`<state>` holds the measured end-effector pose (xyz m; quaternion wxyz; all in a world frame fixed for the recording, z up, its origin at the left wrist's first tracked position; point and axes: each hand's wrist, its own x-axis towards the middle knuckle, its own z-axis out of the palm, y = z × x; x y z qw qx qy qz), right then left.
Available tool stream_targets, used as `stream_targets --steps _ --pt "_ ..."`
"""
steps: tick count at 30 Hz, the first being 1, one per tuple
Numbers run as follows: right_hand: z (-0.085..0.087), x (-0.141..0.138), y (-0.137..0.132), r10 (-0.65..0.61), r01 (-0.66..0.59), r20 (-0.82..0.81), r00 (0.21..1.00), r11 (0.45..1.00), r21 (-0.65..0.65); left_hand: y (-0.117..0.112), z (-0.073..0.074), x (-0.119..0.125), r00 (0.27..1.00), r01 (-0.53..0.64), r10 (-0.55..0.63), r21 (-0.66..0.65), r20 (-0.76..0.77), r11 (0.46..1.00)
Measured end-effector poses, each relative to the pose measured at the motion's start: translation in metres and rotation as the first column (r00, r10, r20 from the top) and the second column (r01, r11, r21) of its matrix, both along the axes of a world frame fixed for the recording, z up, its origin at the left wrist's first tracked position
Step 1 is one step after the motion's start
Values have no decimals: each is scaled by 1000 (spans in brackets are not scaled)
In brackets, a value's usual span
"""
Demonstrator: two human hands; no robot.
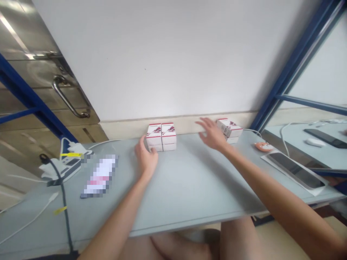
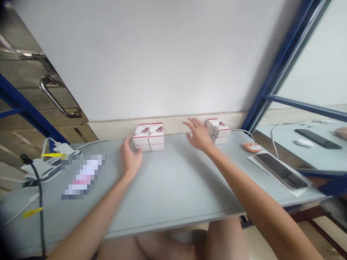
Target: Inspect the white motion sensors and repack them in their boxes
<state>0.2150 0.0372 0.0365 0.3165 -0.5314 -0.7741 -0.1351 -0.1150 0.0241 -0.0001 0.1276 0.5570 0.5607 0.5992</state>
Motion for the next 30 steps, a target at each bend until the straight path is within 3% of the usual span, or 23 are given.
stream_targets --steps 2,4,8,11,13,14,16,18,19,21,23,25,27,30 --pt "-1 44 3 -303 304 -21 953 948 90 -12 7 10 994 -47 56 95 -94 994" --pt "-11 77 3 -485 482 12 875 872 88 -25 13 21 983 56 -33 121 -180 991" --pt "-28 105 -2 -519 519 65 852 854 16 -51 20 43 933 307 -270 136 -238 942" --pt "-26 104 -5 -480 480 13 877 877 -12 -63 18 52 764 567 -494 68 -414 821" --pt "-20 95 -6 -406 405 -81 910 914 -19 -65 15 55 650 667 -608 -43 -456 744" --pt "-17 88 -7 -346 348 -150 926 937 -17 -63 13 58 637 678 -649 -98 -417 728" --pt "-11 67 -12 -194 200 -342 920 980 -16 -56 9 64 712 642 -673 -203 -199 739" --pt "-8 42 -22 -23 -19 -573 819 998 -67 -44 8 75 770 634 -614 -309 171 709" --pt "-7 29 -29 10 -137 -693 721 982 -129 -38 8 81 742 670 -568 -363 357 647" --pt "-5 7 -44 -37 -366 -828 560 885 -287 -28 10 93 630 760 -483 -358 608 542" --pt "-5 -9 -57 -57 -564 -893 447 756 -331 -21 13 102 506 829 -491 -242 709 505" --pt "-7 -17 -66 -27 -684 -905 425 645 -341 -20 16 104 510 812 -504 -196 697 550" --pt "-11 -21 -71 53 -725 -879 474 590 -355 -24 19 98 617 737 -532 -190 580 649" --pt "-17 -23 -76 183 -694 -802 568 631 -347 -35 21 86 768 631 -596 -120 234 766"
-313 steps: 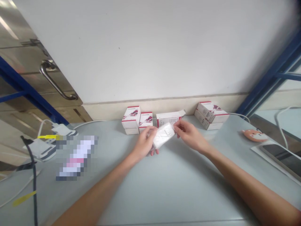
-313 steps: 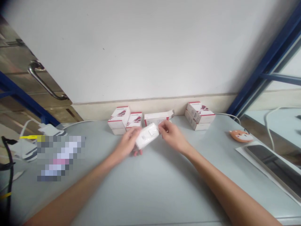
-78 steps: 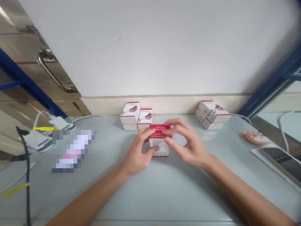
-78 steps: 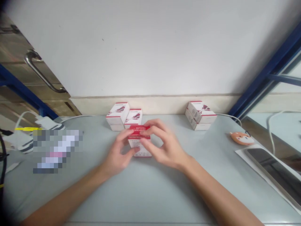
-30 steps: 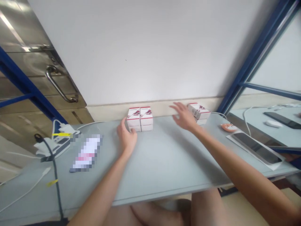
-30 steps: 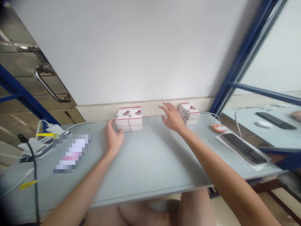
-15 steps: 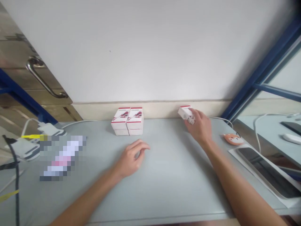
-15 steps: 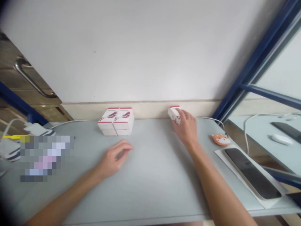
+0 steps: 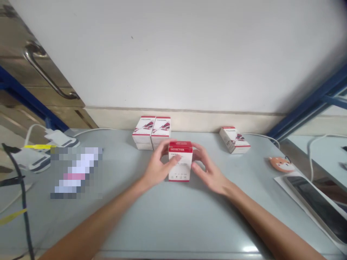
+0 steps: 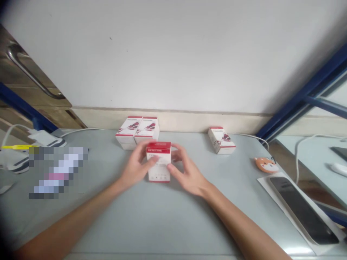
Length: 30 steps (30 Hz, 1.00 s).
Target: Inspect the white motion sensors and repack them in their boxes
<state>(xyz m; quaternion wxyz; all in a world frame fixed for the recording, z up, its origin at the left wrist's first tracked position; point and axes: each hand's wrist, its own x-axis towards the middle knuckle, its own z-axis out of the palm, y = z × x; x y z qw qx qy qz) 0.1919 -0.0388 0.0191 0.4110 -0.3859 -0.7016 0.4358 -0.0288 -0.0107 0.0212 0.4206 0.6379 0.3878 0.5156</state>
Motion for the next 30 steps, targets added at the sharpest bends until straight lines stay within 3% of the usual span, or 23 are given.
stream_targets --steps 4,7,11,14,17,19,21,23,25,28,30 --pt "-5 1 -5 -108 87 105 989 979 186 -14 -1 -6 973 16 56 309 -223 951" --pt "-1 7 -6 -180 92 193 965 914 394 -18 -2 -4 964 105 21 452 -265 886" --pt "9 13 -3 -240 64 234 942 814 577 -18 -5 2 976 155 -40 562 -212 812" --pt "13 15 -2 -236 66 217 947 806 588 -18 -7 4 982 118 -10 578 -187 808" --pt "16 16 -6 -209 126 106 972 849 514 -19 -6 4 969 156 -3 606 -246 780" --pt "20 14 -9 -207 172 31 978 881 440 -19 -4 4 954 199 21 681 -301 705" --pt "27 12 -11 -265 254 -20 964 894 370 -18 -1 3 949 154 148 817 -279 555" --pt "35 9 -11 -344 348 -65 937 896 275 -19 2 3 931 83 303 926 -203 367" --pt "38 7 -8 -348 361 -120 930 925 118 -22 6 4 901 96 390 966 -187 242" --pt "34 3 -2 -242 211 -203 949 964 -164 -28 13 6 860 235 421 956 -288 174" --pt "27 0 1 -165 95 -226 960 952 -290 -32 17 7 835 305 419 933 -357 189"
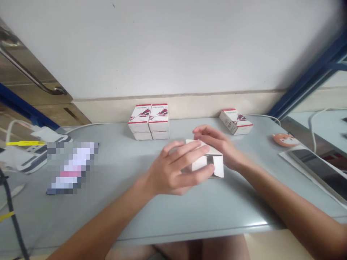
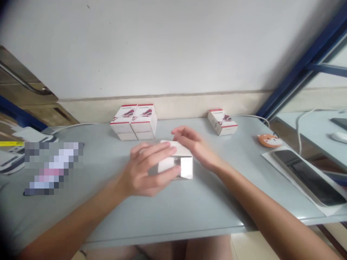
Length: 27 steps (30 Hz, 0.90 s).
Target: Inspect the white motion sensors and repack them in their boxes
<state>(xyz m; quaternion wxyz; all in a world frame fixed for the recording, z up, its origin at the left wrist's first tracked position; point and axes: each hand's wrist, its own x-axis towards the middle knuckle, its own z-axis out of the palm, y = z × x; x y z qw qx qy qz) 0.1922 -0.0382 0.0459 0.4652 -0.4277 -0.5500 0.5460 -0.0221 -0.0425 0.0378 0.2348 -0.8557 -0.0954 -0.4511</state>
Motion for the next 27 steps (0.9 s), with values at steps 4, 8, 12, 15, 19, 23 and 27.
stream_targets --steps 4,8,12,15,19,23,27 --pt "-12 -6 -1 -156 141 128 979 983 121 0 1 -4 1000 30 -30 -163 1 986" --pt "-13 -5 -7 -450 200 178 875 672 713 8 -8 -6 981 131 -59 -407 185 904" --pt "-6 1 -13 -461 -178 380 802 423 888 14 -19 -6 943 193 -39 -450 329 872" --pt "-4 3 -14 -501 -266 443 743 387 883 18 -23 -7 936 159 -6 -405 353 901" --pt "-3 5 -12 -593 -206 385 707 349 914 20 -18 -10 948 98 -4 -282 317 954" --pt "0 8 -7 -644 -121 344 684 365 923 18 -9 -11 954 7 65 -239 293 971" --pt "-2 5 -5 -596 -164 440 672 459 873 18 -9 -11 967 -19 79 -240 244 971"
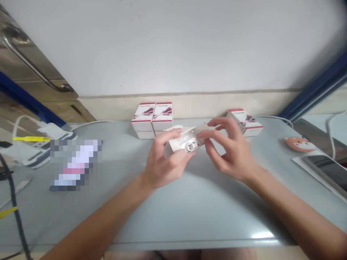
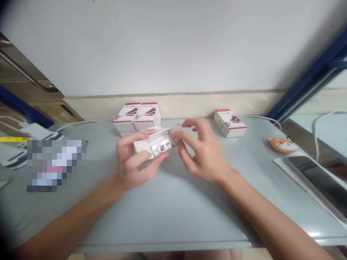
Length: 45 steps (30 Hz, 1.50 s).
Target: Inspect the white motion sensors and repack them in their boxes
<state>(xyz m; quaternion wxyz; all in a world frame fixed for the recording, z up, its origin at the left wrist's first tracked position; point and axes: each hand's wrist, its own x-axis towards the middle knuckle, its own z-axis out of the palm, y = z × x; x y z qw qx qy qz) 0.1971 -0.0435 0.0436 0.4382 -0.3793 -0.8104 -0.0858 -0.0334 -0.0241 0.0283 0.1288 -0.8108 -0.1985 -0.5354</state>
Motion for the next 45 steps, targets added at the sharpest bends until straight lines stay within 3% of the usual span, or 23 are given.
stream_targets --steps 4,9,12,18,22,24,28,30,33,37,42,44,45 --pt "-3 -6 -5 17 -16 10 1000 992 -126 2 -4 0 1000 7 -7 10 -2 1000" --pt "3 -11 -12 32 -95 -203 979 945 -312 3 -7 1 1000 6 -5 52 -20 999" --pt "6 -12 -13 57 -138 -261 964 944 -301 4 -10 2 1000 24 -23 73 -16 997" --pt "1 -12 -12 101 -99 -5 995 971 -217 4 -12 2 1000 29 -28 55 -3 998" --pt "3 -13 -14 124 -152 -121 985 954 -259 4 -12 1 999 47 -46 68 -14 997" --pt "7 -12 -13 110 -149 -190 976 967 -206 4 -10 2 999 43 -44 56 8 997" --pt "11 1 -3 -38 31 -303 952 999 -26 4 -6 2 997 11 -12 9 73 1000" --pt "7 12 8 -203 185 -288 936 979 -89 4 -5 2 996 5 -3 -12 90 1000" --pt "-5 28 26 -387 340 -114 915 892 -298 2 -4 2 996 16 -13 -31 91 999" --pt "-26 38 39 -404 398 91 910 793 -461 0 -3 3 995 40 -35 -52 91 998" --pt "-41 37 41 -385 460 253 888 725 -513 0 -5 4 995 39 -32 -75 91 996" --pt "-36 33 38 -429 479 218 877 737 -478 0 -6 4 996 39 -32 -83 84 996" --pt "-31 31 35 -449 467 151 881 773 -429 0 -6 4 997 40 -33 -85 75 996"
